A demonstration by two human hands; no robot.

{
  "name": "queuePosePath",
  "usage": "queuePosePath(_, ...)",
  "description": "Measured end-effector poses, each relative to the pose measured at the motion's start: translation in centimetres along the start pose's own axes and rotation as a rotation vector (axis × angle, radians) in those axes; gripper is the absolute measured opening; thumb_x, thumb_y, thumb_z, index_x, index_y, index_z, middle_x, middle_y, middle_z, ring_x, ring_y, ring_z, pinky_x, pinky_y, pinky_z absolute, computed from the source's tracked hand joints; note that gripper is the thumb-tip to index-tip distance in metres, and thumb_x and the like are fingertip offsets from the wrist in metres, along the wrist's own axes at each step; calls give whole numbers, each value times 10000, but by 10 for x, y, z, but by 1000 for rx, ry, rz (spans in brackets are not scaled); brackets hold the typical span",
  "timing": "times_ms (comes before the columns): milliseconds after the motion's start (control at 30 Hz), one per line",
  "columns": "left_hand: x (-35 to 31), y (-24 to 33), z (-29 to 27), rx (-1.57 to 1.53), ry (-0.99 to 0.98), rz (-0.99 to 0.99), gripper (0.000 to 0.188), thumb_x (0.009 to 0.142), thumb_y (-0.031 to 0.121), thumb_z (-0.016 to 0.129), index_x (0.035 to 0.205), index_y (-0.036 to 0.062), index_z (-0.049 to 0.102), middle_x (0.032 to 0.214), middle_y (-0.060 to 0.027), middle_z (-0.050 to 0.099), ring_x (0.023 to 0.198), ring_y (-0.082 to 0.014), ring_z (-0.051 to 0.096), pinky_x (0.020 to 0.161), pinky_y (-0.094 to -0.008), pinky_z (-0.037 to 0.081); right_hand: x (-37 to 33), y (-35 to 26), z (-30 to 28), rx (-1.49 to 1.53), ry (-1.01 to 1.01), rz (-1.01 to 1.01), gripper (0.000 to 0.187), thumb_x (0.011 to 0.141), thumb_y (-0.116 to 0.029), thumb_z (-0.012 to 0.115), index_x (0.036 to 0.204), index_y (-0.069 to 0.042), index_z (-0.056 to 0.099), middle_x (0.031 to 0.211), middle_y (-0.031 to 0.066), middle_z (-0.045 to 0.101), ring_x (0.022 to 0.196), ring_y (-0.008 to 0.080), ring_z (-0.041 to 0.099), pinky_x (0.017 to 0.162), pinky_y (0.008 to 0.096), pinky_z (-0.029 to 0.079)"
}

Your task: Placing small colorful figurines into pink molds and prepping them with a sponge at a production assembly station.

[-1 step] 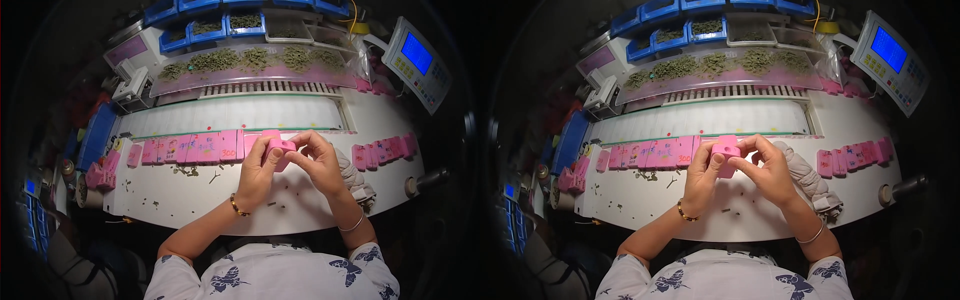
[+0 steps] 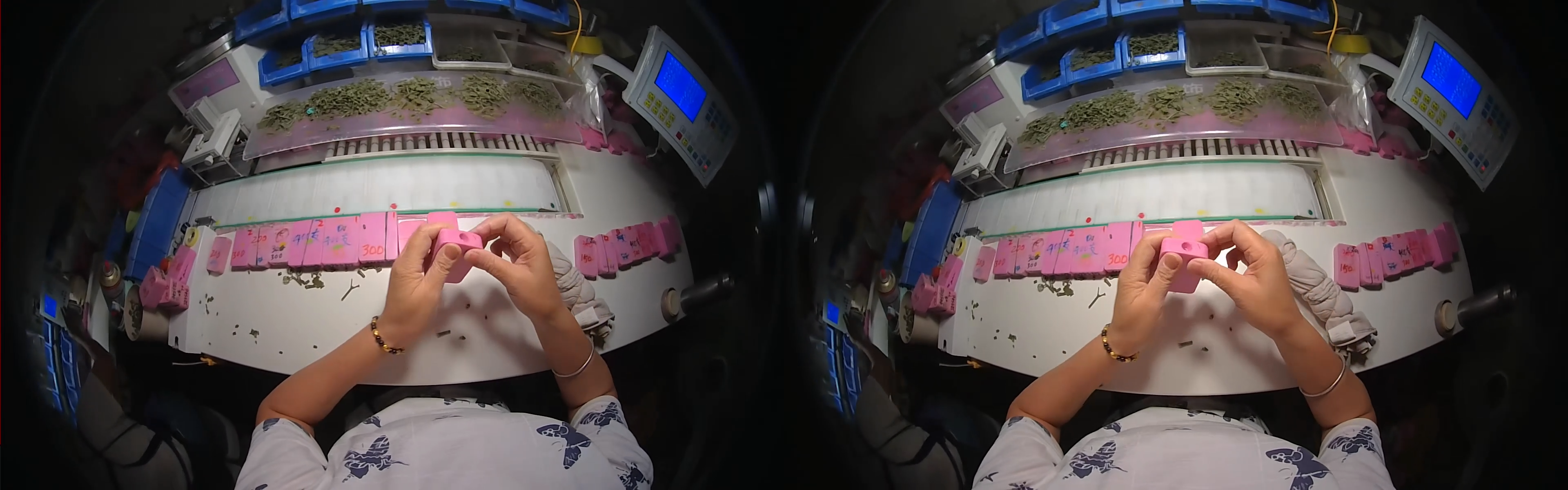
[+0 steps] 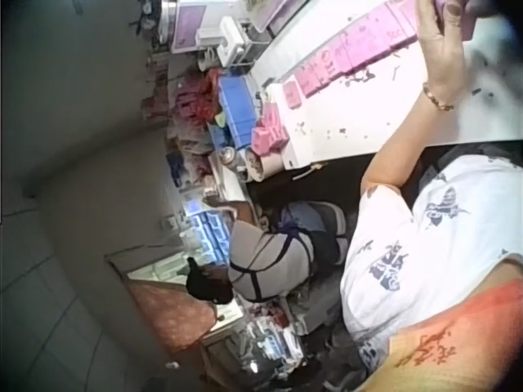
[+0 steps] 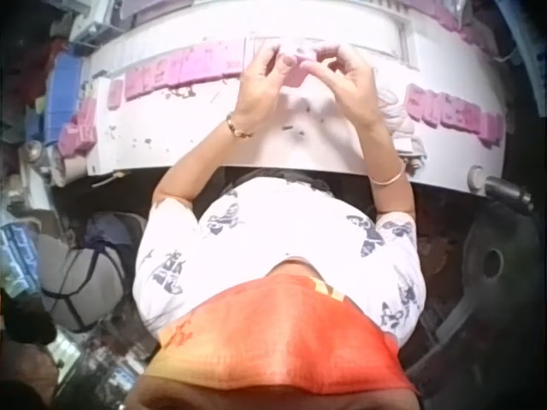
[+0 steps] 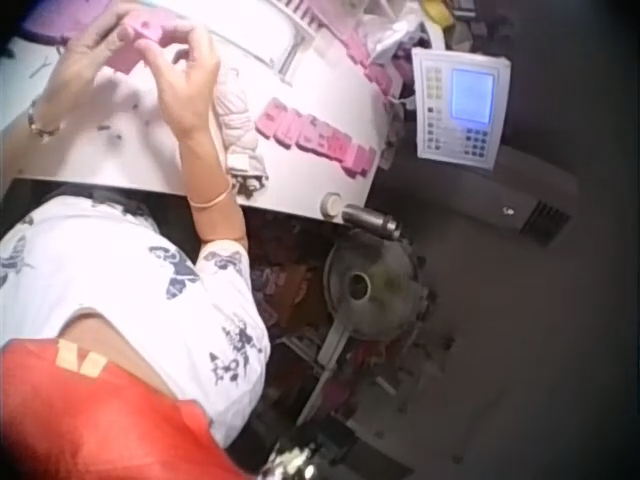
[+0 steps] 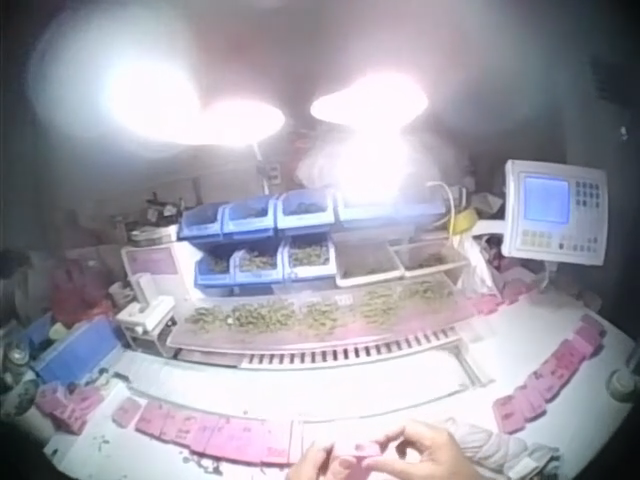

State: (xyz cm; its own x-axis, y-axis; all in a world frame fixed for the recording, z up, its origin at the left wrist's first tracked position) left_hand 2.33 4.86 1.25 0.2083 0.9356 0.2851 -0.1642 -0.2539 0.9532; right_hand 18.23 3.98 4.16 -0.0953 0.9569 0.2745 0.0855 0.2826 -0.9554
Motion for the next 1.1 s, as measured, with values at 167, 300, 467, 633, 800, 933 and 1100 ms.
queuePosePath(167, -8, 17, -9, -129, -226, -122, 338, 891, 90, 700, 1183, 34, 540, 1087, -51, 587, 984, -119, 588, 858, -280, 488, -1, 2, -7, 61, -130, -25, 243, 798, -83, 772, 1010, -50, 659, 899, -16, 646, 829, 59, 589, 683, 211, 416)
queuePosePath(300, -5, 30, -9, -327, -504, -409, 488, 721, 40, 840, 1031, 79, 466, 1061, -43, 560, 1006, -142, 586, 862, -294, 493, -7, 2, 7, 553, -388, 200, 262, 844, -45, 733, 1091, -26, 649, 990, 29, 660, 891, 98, 605, 807, 260, 495)
queuePosePath(467, 17, 25, -27, 164, -296, -235, 477, 700, 100, 851, 955, 70, 449, 964, -36, 524, 862, -150, 550, 770, -297, 466, -4, -7, -29, -123, -198, 84, 348, 850, -144, 716, 1164, -26, 623, 1075, 86, 655, 880, 143, 612, 788, 280, 502)
queuePosePath(633, 39, 30, -86, 1147, -28, -25, 450, 731, 212, 824, 885, 46, 434, 882, -84, 526, 799, -213, 540, 713, -337, 455, -4, 0, -115, -483, -33, 170, 337, 812, -112, 717, 1132, -35, 641, 1060, 54, 653, 826, 127, 596, 754, 269, 494)
queuePosePath(800, 36, 19, -97, 1352, -35, -13, 442, 755, 302, 803, 892, 28, 485, 889, -131, 512, 822, -333, 540, 711, -423, 439, -3, 37, -252, -746, 159, 263, 316, 786, -172, 755, 1026, 13, 667, 961, 116, 670, 788, 179, 617, 740, 312, 514)
queuePosePath(933, 50, 41, -72, 1482, -93, 251, 378, 773, 283, 785, 881, 22, 533, 904, -142, 525, 823, -338, 540, 708, -428, 440, 7, 76, -364, -847, 226, 335, 315, 758, -220, 772, 970, -2, 687, 857, 112, 678, 785, 184, 630, 720, 312, 504)
queuePosePath(1100, 90, 39, 16, 1163, -334, 225, 345, 827, 281, 724, 1000, 15, 588, 1057, -168, 586, 1000, -366, 568, 864, -428, 458, 37, 115, -421, -573, 398, 679, 486, 785, -350, 747, 1116, -6, 658, 1054, 137, 677, 971, 207, 623, 831, 357, 498)
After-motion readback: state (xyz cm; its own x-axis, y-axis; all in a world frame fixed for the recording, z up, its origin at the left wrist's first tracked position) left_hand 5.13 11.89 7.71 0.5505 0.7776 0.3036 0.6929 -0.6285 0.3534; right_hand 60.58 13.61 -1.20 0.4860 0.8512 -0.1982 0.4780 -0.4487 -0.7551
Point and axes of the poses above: each hand's wrist, its own x-axis towards the middle knuckle, its own z-axis out of the palm, y = z × x, the point moved 4 cm from there along x, towards the middle knuckle
